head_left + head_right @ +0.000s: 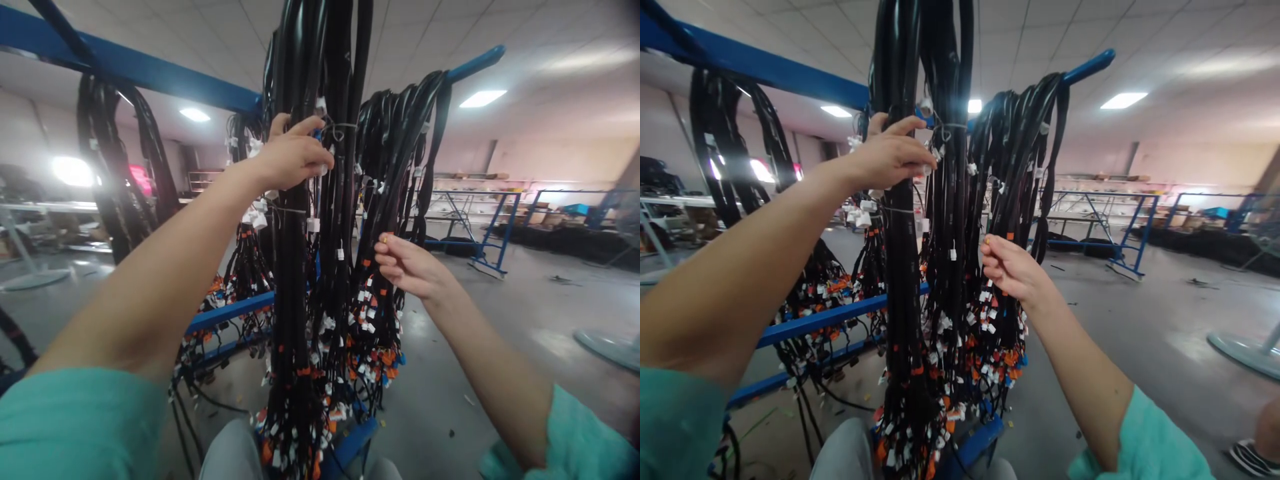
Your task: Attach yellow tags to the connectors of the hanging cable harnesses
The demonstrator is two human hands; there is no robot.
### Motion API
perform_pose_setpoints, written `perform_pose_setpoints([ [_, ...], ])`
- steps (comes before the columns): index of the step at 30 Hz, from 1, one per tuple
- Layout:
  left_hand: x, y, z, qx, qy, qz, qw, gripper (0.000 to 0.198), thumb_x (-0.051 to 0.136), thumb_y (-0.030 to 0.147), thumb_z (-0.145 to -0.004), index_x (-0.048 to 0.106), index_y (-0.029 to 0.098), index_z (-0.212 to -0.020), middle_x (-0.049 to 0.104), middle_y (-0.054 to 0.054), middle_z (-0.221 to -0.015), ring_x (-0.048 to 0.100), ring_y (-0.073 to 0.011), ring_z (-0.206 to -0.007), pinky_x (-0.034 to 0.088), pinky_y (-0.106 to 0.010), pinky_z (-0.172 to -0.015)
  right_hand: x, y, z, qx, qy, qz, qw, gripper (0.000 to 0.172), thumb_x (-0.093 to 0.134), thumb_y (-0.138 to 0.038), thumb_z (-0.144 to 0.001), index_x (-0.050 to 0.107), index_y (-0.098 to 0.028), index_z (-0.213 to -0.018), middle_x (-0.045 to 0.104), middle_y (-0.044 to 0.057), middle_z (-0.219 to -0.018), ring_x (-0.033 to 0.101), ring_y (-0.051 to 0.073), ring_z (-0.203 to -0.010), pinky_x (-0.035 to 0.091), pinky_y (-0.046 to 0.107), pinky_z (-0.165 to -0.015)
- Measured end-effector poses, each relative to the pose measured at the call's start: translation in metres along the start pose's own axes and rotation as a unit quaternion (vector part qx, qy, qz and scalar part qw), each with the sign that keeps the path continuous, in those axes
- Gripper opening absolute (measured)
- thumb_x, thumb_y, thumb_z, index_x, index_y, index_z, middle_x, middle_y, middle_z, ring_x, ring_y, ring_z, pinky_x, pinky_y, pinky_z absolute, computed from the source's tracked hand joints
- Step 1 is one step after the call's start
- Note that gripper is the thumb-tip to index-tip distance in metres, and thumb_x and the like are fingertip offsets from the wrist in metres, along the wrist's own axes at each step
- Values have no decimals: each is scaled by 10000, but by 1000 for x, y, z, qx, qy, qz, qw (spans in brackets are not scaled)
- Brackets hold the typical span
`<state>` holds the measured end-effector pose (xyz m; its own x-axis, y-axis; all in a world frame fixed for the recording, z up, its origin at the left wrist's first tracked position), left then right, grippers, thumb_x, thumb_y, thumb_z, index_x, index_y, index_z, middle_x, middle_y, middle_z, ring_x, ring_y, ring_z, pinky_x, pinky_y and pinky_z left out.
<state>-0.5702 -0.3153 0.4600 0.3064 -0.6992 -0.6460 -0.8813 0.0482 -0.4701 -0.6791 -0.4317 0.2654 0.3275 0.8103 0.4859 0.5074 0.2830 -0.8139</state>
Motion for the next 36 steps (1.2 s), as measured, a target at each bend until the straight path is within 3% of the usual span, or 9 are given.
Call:
perform_pose_setpoints([
  [6, 2, -4, -1, 0, 19, 25, 999, 301, 396, 361, -844, 666, 325, -973, 671, -7, -975, 270, -211, -1331, 49, -498, -1077, 54, -34, -42, -30, -59, 55, 996, 126, 578, -156, -845, 462, -168, -798, 468, -55, -663, 364, -8, -424, 250, 61, -308],
  [9, 1, -5, -2, -4, 28, 36, 999, 313, 384, 357, -844, 669, 313, -967, 669, -10, -956, 282, -218, -1318, 56, -493, -1074, 77, -54, -58, -112, -88, 125, 982, 102, 576, -155, -843, 479, -154, -874, 507, -43, -751, 352, -18, -436, 260, 72, -342],
  [14, 1, -5, -4, -7, 33, 47, 998, 297, 397, 334, -835, 671, 299, -945, 663, -9, -996, 295, -227, -1303, 73, -490, -1067, 102, -75, -78, -268, -83, 234, 931, 197, 616, -246, -818, 511, -128, -937, 539, -26, -824, 437, -3, -530, 317, 106, -444],
  [18, 1, -8, -4, -7, 44, 60, 997, 268, 430, 345, -827, 669, 301, -940, 649, -18, -1045, 301, -248, -1304, 80, -495, -1065, 108, -82, -87, -366, -45, 285, 885, 285, 663, -400, -755, 550, -162, -863, 548, -30, -787, 534, 58, -673, 401, 159, -528],
  [23, 2, -11, -3, -10, 52, 67, 996, 244, 451, 335, -822, 665, 304, -934, 660, -22, -973, 312, -245, -1299, 90, -485, -1068, 110, -85, -90, -444, -4, 301, 844, 334, 665, -513, -709, 569, -208, -808, 576, -14, -799, 548, 109, -770, 463, 232, -631],
  [36, -1, -10, -1, -21, 52, 74, 996, 223, 468, 311, -818, 664, 285, -923, 632, -23, -1068, 314, -235, -1301, 93, -492, -1079, 109, -82, -89, -515, 36, 293, 805, 287, 636, -494, -738, 599, -217, -806, 586, -6, -843, 544, 138, -827, 456, 300, -744],
])
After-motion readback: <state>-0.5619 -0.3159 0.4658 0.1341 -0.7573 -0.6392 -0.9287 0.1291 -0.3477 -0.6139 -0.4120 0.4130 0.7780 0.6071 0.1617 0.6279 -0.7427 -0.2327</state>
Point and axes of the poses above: each hand's wrist, its own z-axis away from the middle knuckle, its own x-axis out of the palm, y = z × x, the point moved 8 cm from there along -z, towards the middle knuckle
